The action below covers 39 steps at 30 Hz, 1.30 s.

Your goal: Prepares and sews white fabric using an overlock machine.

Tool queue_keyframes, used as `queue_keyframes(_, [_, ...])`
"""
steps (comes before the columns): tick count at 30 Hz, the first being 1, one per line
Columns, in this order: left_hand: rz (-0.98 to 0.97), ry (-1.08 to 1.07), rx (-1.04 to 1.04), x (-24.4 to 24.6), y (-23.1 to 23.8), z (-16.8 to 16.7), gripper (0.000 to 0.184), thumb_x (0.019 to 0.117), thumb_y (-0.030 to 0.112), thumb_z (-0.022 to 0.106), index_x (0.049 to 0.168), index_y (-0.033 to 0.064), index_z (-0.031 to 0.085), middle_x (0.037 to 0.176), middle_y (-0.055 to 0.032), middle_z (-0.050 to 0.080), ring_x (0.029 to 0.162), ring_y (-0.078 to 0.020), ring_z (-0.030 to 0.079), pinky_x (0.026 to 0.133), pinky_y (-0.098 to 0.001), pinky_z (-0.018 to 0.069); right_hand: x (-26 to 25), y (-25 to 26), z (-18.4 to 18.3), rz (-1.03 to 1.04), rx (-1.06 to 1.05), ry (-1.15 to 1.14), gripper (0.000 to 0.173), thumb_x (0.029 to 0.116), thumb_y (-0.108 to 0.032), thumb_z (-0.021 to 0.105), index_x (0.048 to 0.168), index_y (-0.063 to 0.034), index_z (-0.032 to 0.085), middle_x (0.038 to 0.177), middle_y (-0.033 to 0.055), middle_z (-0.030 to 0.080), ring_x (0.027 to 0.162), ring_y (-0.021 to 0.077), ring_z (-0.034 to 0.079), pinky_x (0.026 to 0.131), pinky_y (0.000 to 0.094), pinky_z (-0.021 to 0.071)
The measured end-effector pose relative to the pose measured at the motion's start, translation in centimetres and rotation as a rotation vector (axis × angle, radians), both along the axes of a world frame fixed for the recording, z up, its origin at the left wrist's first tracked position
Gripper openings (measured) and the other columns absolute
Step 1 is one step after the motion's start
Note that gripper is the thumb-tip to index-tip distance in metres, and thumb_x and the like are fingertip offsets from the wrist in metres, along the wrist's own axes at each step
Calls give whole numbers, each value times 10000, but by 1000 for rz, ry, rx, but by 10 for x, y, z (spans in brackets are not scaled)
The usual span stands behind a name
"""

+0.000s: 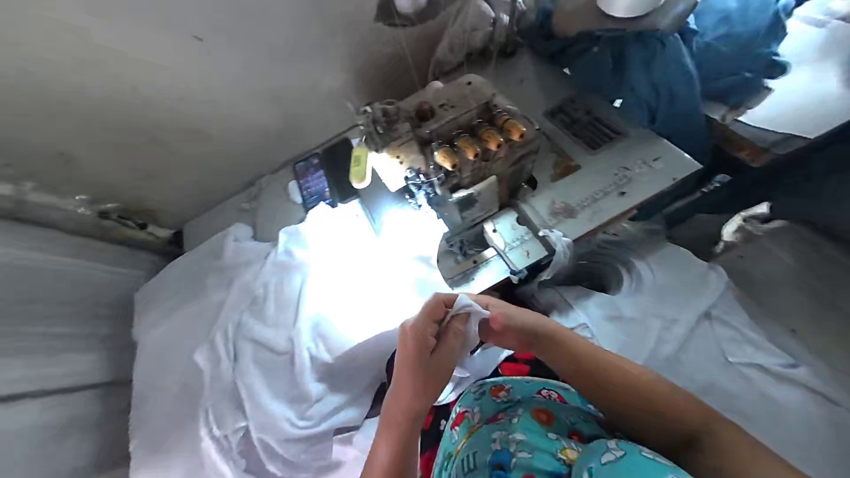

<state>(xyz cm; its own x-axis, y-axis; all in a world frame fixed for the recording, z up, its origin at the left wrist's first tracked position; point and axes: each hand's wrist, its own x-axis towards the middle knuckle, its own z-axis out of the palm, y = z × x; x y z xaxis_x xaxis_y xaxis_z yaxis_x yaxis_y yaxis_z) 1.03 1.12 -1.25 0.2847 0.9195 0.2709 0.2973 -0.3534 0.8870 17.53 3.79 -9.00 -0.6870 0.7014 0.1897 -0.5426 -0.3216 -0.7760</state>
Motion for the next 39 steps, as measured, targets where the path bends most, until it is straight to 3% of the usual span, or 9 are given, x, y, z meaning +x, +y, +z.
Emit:
queue_keyframes(4, [142,26,42,-11,-7,-4,244,1022,148,535,884,-2,669,754,28,641,709,53,606,677,-133,521,4,13,16,-198,54,-2,196,905,-330,742,1049,-207,691,1174,-48,720,1068,48,662,907,248,542])
queue_keyframes(9, [193,52,126,-3,-6,-11,171,961,150,642,1012,-11,673,665,23,574,569,55,486,544,-104,418,21,11,39,-309,57,51,141,904,-106,729,974,-225,701,1027,-74,727,915,19,685,797,206,579])
queue_keyframes(14, [228,72,237,-8,2,-13,207,1003,155,594,957,-12,707,873,-41,695,858,-2,642,827,-154,524,30,7,50,-345,126,-101,223,933,-120,715,1119,-191,616,946,-114,710,736,-30,650,647,150,552])
queue_keyframes(20, [173,-99,110,-12,-1,-13,254,1062,125,497,984,-37,677,827,19,684,759,68,626,723,-114,533,33,9,48,-379,240,-264,109,1044,-222,578,1110,-174,650,906,-147,698,715,-68,621,622,111,519])
queue_keyframes(25, [151,-191,76,-10,0,-11,221,1064,124,496,974,-12,645,788,70,641,718,92,590,680,-101,511,31,16,45,-508,417,-383,338,1098,-424,389,973,-178,585,970,-124,659,910,-36,613,804,168,509])
queue_keyframes(27, [124,-165,81,-8,1,-11,211,1051,119,521,981,-30,653,767,48,641,689,80,582,656,-102,503,26,14,45,-511,525,-435,459,1038,-567,447,1105,-130,569,1224,-28,653,1158,50,614,951,250,532])
queue_keyframes(29, [108,-87,98,-4,-1,-9,211,1036,132,555,982,-36,670,722,18,628,629,62,553,607,-102,480,18,9,45,-505,668,-472,553,994,-461,608,1311,-11,542,1347,97,620,1281,115,564,1065,305,482])
queue_keyframes(33, [169,72,202,-5,-6,-5,222,1016,190,593,975,-2,695,636,14,570,532,39,468,523,-102,409,10,5,45,-582,763,-543,245,1011,-119,538,1189,27,622,1018,49,685,954,4,630,879,175,522])
queue_keyframes(39, [250,244,285,-9,-14,-2,179,865,151,616,990,43,683,668,-20,603,549,-67,548,501,-206,456,20,3,58,-805,1008,-714,274,1051,-115,378,1016,-39,639,835,74,628,742,73,587,679,184,481])
